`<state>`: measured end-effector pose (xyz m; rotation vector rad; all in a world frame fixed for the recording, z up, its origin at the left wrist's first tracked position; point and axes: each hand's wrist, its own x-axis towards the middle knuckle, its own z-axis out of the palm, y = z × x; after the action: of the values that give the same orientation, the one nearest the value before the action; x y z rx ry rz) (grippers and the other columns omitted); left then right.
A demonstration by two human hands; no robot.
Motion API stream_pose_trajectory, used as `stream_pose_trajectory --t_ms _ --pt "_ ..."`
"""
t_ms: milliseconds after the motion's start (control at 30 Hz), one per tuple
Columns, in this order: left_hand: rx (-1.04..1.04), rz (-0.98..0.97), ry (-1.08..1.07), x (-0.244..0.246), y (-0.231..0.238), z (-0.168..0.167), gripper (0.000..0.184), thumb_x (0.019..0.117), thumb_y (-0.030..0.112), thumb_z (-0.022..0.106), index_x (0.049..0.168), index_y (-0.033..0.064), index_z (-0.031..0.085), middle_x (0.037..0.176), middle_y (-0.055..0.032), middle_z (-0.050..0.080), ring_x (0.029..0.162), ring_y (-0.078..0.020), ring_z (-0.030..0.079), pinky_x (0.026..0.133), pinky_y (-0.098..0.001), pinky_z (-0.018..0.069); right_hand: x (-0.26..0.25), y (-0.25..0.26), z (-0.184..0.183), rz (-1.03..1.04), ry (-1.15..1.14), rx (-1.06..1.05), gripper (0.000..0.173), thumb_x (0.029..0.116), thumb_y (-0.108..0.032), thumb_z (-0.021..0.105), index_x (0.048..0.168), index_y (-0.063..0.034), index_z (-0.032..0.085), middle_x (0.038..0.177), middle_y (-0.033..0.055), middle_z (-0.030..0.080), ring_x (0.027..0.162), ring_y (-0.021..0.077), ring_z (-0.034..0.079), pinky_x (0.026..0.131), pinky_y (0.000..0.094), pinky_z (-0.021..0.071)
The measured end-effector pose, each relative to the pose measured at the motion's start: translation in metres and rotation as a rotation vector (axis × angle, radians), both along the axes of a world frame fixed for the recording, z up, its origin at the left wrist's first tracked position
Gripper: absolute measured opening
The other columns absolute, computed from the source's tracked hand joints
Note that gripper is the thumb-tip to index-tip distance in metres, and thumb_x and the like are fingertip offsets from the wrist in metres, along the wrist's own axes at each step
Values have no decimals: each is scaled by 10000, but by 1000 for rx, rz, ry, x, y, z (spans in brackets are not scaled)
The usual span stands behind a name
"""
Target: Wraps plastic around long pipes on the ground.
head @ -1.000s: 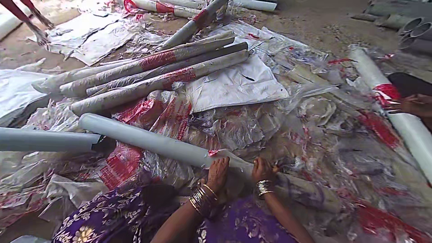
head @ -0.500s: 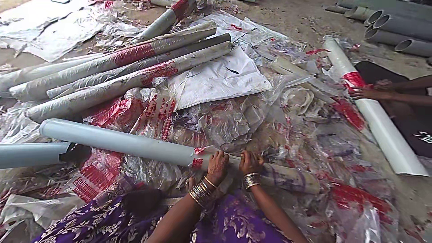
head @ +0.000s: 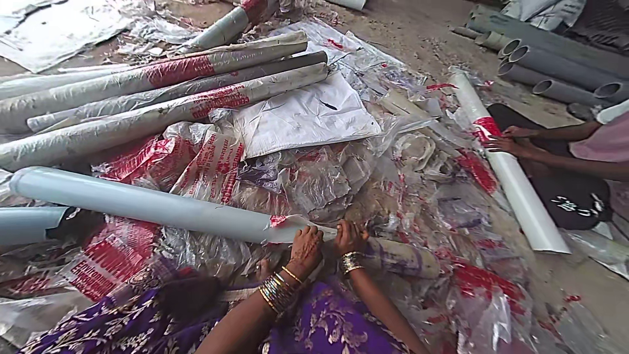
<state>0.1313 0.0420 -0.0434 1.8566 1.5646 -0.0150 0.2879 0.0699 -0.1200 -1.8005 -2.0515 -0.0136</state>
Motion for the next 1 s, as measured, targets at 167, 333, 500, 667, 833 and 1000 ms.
stream_pose_trajectory --t_ms 167,333,500,667,833,1000 --pt "38 11 -11 6 15 -10 429 1014 244 591 1397 50 590 1380 -198 612 1305 -381 551 1062 -571 399 3 4 -2 36 32 39 274 968 -158 536 1034 -18 762 1067 213 744 1019 434 708 942 724 405" --pt "144 13 -132 11 9 -26 340 988 205 623 1277 31 668 1374 -219 596 1301 -434 525 1060 -629 376 9 15 12 -12 214 -11 219 974 -105 585 1051 22 746 1098 242 715 1052 442 682 919 711 420" --pt "130 109 -174 24 4 -33 363 960 159 643 1305 45 663 1422 -170 584 1344 -385 511 1099 -606 350 32 25 48 -220 362 -56 270 1021 -73 540 1165 115 669 1131 310 685 1068 451 664 934 636 468" --pt "36 174 -240 25 10 -26 352 969 164 645 1308 78 680 1416 -175 581 1353 -368 499 1106 -596 332 50 12 71 -409 366 -649 307 1035 -23 537 1318 67 613 1271 292 640 1181 393 615 1036 539 443" --pt "-38 238 -328 21 23 -30 255 958 201 676 1187 108 737 1339 -116 639 1327 -311 519 1100 -590 313 37 -6 73 -293 173 -771 347 1017 0 547 1345 -14 659 1336 281 630 1291 401 569 1140 501 384" --pt "62 205 -380 21 20 -41 223 944 173 666 1131 97 759 1287 -120 663 1295 -335 526 1096 -617 276 28 -10 79 -132 115 -622 259 965 26 623 1173 -30 765 1185 258 681 1142 389 638 1054 509 462"
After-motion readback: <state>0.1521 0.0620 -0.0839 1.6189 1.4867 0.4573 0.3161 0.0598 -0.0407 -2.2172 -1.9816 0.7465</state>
